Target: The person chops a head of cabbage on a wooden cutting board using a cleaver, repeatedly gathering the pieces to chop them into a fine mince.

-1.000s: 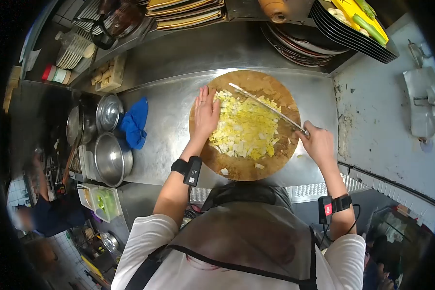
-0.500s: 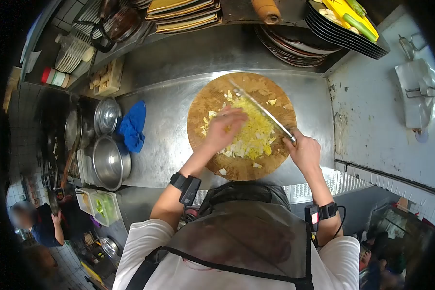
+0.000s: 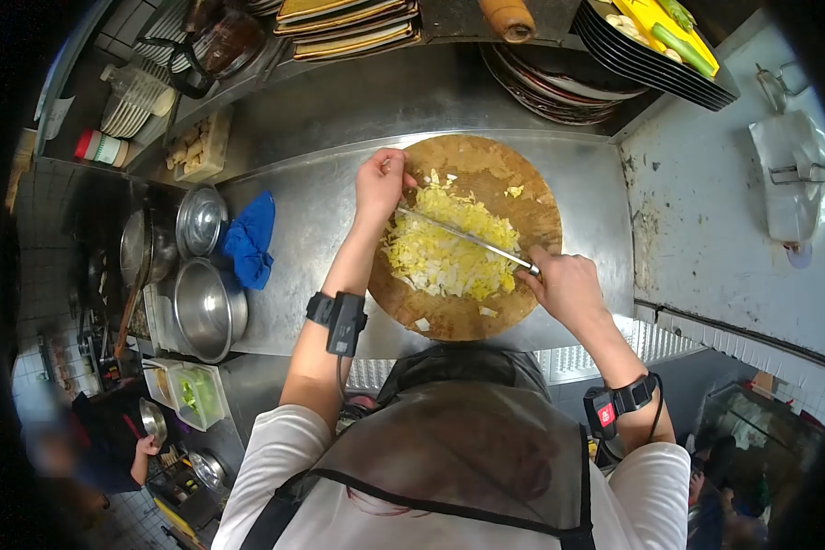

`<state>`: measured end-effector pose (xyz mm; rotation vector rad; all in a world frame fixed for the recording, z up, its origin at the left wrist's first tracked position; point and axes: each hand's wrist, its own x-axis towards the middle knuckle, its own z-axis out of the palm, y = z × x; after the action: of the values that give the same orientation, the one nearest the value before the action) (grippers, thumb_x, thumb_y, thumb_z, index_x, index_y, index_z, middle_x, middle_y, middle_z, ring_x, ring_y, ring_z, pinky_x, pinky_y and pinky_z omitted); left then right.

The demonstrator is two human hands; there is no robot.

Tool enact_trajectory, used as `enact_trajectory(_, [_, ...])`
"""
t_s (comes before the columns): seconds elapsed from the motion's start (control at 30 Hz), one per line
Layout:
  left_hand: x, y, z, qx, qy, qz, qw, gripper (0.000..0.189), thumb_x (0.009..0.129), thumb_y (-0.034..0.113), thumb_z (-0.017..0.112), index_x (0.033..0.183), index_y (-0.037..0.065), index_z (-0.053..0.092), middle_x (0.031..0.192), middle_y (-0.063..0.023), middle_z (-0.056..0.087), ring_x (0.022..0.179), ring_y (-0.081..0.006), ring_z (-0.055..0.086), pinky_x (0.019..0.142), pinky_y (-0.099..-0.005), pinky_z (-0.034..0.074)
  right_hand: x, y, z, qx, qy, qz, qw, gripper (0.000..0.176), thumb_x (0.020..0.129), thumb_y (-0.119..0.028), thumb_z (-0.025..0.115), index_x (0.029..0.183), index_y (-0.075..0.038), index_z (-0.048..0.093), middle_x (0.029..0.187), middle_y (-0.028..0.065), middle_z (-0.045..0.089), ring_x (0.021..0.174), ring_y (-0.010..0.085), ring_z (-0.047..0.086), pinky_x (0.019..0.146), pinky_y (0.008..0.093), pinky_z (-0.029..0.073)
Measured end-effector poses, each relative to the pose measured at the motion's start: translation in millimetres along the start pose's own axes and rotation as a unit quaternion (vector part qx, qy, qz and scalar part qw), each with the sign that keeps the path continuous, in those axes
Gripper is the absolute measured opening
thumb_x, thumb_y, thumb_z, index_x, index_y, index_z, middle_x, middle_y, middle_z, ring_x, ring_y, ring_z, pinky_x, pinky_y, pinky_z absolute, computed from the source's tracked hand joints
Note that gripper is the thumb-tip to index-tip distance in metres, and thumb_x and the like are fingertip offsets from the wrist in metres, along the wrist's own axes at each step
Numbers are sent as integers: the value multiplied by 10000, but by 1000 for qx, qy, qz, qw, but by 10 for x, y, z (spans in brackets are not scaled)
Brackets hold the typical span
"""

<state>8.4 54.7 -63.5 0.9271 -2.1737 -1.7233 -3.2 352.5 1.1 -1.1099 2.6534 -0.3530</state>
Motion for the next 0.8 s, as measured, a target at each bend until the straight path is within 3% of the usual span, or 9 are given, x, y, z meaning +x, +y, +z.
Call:
enact_trajectory(0.2, [61,-130,174,41,70,8,997,121,935,154,572,959,48,626,584,-26,597,501,-80,534,470,-264,378,138,279,303,-11,5,-4,1000,232,832,-260,672,904,-69,562,610,145,611,619,350,620,580,447,478])
enact_trajectory(0.3, [3,-28,269,63,121,58,989,107,941,142,566,952,54,626,553,9,558,492,-61,508,461,-246,361,123,362,348,-13,22,7,1000,218,829,-257,672,888,-75,568,609,144,609,620,350,620,580,444,481])
enact_trajectory(0.37, [-121,132,304,-106,98,128,981,90,946,125,560,950,63,625,537,42,524,486,-35,474,456,-223,340,39,419,358,19,38,1,999,218,828,-262,673,876,-75,571,610,139,612,620,348,620,580,443,481])
enact_trajectory(0.47, [-169,291,243,-98,110,170,974,82,951,118,556,950,71,623,541,63,508,484,-17,448,451,-205,320,75,342,201,39,53,-5,998,222,827,-273,673,857,-75,576,615,131,618,621,346,623,579,442,482])
enact_trajectory(0.63, [178,156,149,-101,75,24,992,80,933,134,582,977,85,628,557,21,553,483,-39,467,470,-203,321,258,236,16,9,28,-4,1000,224,827,-282,670,862,-77,586,622,130,625,623,343,629,576,439,488])
enact_trajectory(0.7, [260,18,145,-91,91,16,992,81,930,128,584,980,83,628,559,21,553,486,-45,476,473,-209,333,349,220,100,-64,4,-17,998,225,829,-286,665,867,-79,586,627,134,628,623,344,632,572,435,495])
enact_trajectory(0.8, [238,-72,194,-77,86,19,993,74,916,104,597,979,75,623,557,24,548,491,-56,492,476,-232,359,357,273,263,-52,22,18,998,228,837,-291,657,864,-79,577,625,136,629,607,349,629,561,436,497])
